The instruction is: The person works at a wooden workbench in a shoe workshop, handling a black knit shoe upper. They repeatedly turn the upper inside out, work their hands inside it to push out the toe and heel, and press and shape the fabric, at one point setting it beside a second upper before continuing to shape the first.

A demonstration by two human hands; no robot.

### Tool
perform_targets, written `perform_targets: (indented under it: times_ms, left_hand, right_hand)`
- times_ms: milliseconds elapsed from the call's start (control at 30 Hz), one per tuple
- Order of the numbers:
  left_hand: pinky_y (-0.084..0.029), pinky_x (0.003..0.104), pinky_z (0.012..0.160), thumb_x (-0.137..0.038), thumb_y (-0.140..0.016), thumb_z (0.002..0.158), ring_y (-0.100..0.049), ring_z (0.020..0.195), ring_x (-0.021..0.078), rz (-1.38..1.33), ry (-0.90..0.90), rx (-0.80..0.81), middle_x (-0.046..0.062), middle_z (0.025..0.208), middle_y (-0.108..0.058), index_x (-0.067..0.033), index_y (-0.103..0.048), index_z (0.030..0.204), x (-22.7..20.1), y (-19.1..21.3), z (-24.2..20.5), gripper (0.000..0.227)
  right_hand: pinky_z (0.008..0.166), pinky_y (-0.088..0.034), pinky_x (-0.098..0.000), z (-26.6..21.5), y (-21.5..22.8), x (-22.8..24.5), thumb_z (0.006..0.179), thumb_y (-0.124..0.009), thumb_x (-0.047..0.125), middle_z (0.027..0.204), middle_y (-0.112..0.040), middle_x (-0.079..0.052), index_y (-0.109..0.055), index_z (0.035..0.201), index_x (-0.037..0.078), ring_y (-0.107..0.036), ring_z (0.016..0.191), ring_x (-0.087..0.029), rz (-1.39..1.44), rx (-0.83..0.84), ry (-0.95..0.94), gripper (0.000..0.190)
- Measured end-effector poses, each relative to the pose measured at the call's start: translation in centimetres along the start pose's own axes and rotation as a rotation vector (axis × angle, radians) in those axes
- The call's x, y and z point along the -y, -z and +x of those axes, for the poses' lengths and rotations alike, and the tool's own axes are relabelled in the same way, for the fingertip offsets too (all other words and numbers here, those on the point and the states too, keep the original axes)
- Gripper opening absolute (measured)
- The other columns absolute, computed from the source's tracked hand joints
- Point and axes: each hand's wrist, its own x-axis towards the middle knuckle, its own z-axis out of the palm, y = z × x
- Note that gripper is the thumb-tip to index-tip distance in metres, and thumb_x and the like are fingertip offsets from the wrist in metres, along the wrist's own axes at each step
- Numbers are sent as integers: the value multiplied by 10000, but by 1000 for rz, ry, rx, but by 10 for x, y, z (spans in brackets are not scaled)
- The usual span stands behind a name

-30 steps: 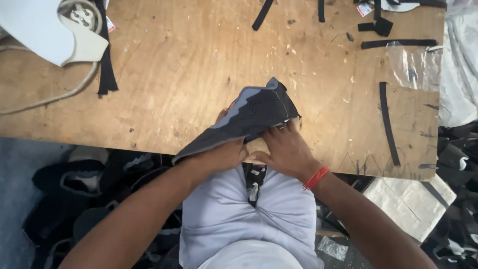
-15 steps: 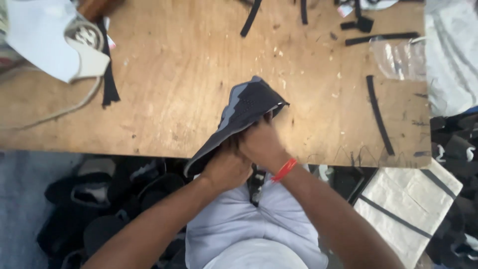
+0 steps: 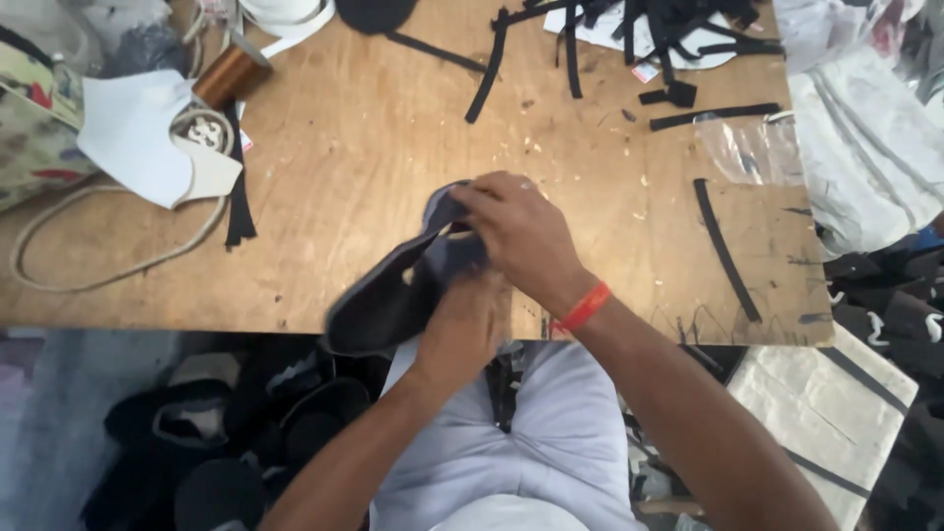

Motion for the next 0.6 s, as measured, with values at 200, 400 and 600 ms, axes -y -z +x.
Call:
perform_targets:
  times_ms: [200,400,600]
  left_hand:
    - [-456,507,1020,-312,-668,962,-535,1210,495,-303,297,-87,368,1326,-518,121,-403,1392,28,21,39,666]
    - [-527,549,877,-148,-598,857,-649,1067,460,62,-65,45,285,1158,-659,38,-615,1165,71,-21,35,360]
    - [-531,539,838,-70,-535,875,-670,985,449,-263,214,125,273,1058,-698,-28,-662,1172,75,10,51,325]
  right_hand:
    - [836,-575,-412,-125,-102,-96,878,-676,247,949,-728,-133,-700,982,49,-703,918,-300,197,421,148,225]
    - [803,-551,-482,-69,-23,-10,907,-544,38,1076,-697,-259,-635,1388,15,-680,933,-401,144,191,1,490]
    - [831,-586,-427,-47,-69,-59,894,-589,44,1127,-695,-250,-608,1230,6,-713,1005,-355,-226,161,40,339]
